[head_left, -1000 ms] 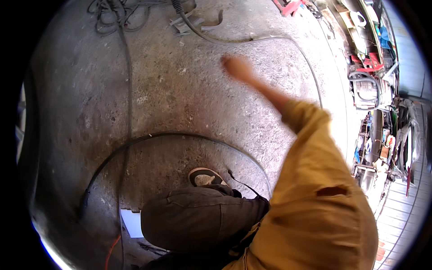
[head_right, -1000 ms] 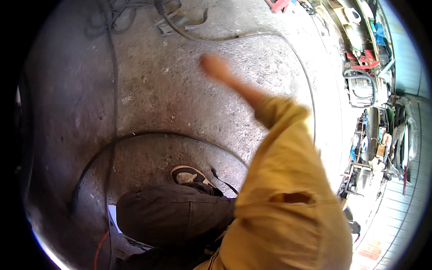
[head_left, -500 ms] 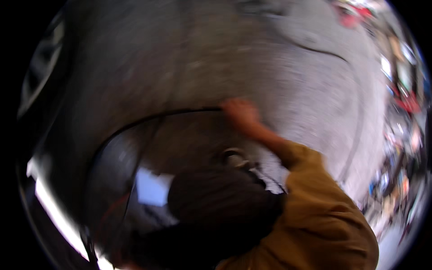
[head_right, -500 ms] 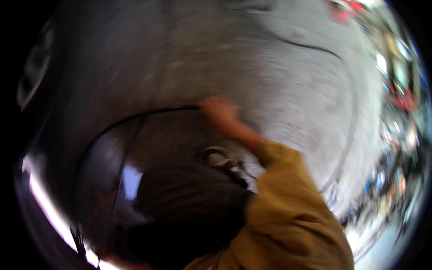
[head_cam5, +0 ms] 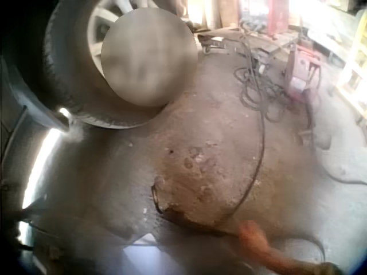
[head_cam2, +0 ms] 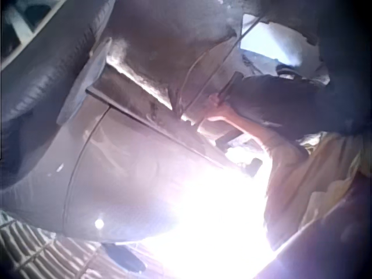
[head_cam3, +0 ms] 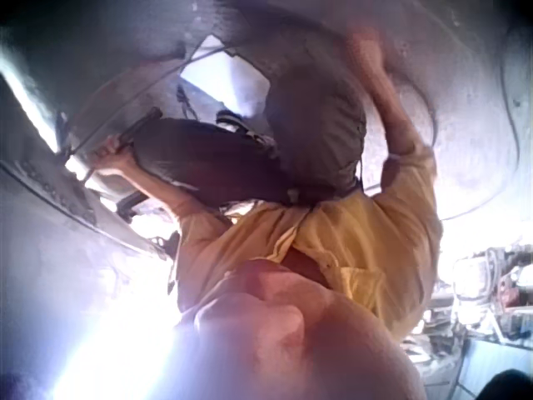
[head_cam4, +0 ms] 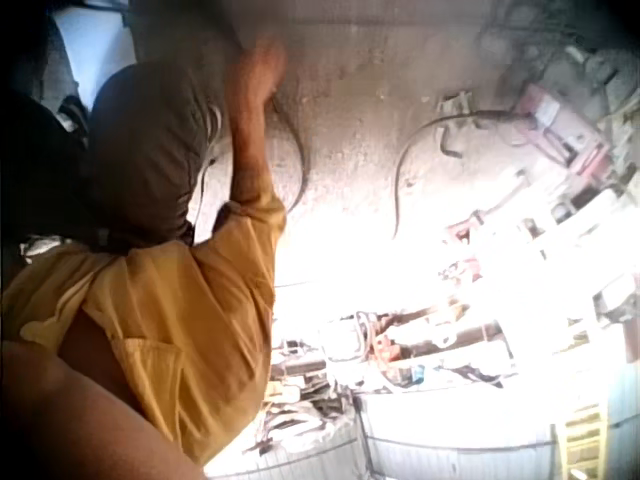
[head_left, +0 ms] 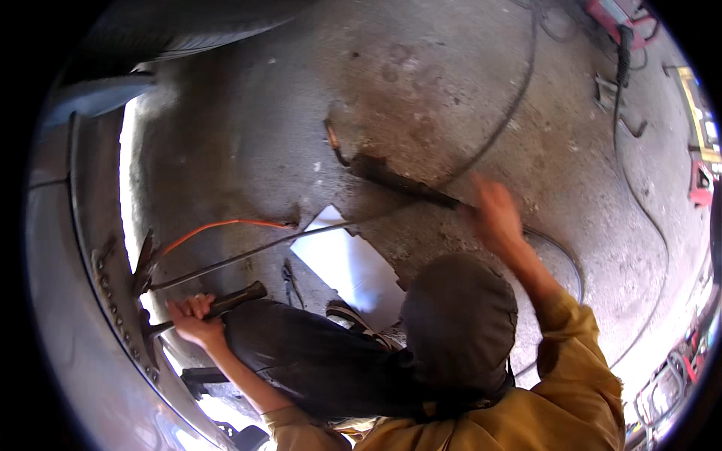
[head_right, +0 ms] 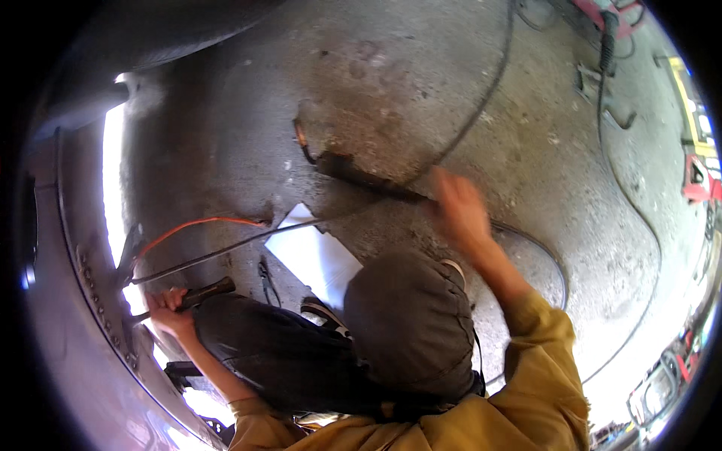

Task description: The person welds the lower edge of a car bumper using a welding torch, creating sparks. They then use a hammer to tap and shape the welded area.

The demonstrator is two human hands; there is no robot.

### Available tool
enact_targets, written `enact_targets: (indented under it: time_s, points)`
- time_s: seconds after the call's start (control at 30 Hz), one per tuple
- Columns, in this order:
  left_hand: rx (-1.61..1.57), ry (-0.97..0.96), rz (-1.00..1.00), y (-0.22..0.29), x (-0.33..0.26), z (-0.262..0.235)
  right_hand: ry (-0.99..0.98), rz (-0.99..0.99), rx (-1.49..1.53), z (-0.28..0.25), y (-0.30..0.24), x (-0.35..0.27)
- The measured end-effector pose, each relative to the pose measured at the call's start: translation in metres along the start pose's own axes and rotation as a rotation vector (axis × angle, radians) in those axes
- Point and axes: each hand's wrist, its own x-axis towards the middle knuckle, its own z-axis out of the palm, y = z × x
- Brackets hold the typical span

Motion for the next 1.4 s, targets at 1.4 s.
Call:
enact_targets:
  time_s: [1.4]
  points:
    - [0.040, -0.040, 0.022, -0.004, -0.006, 0.004, -1.325, -0.120, 1.533, 0.069, -0.332, 0.097]
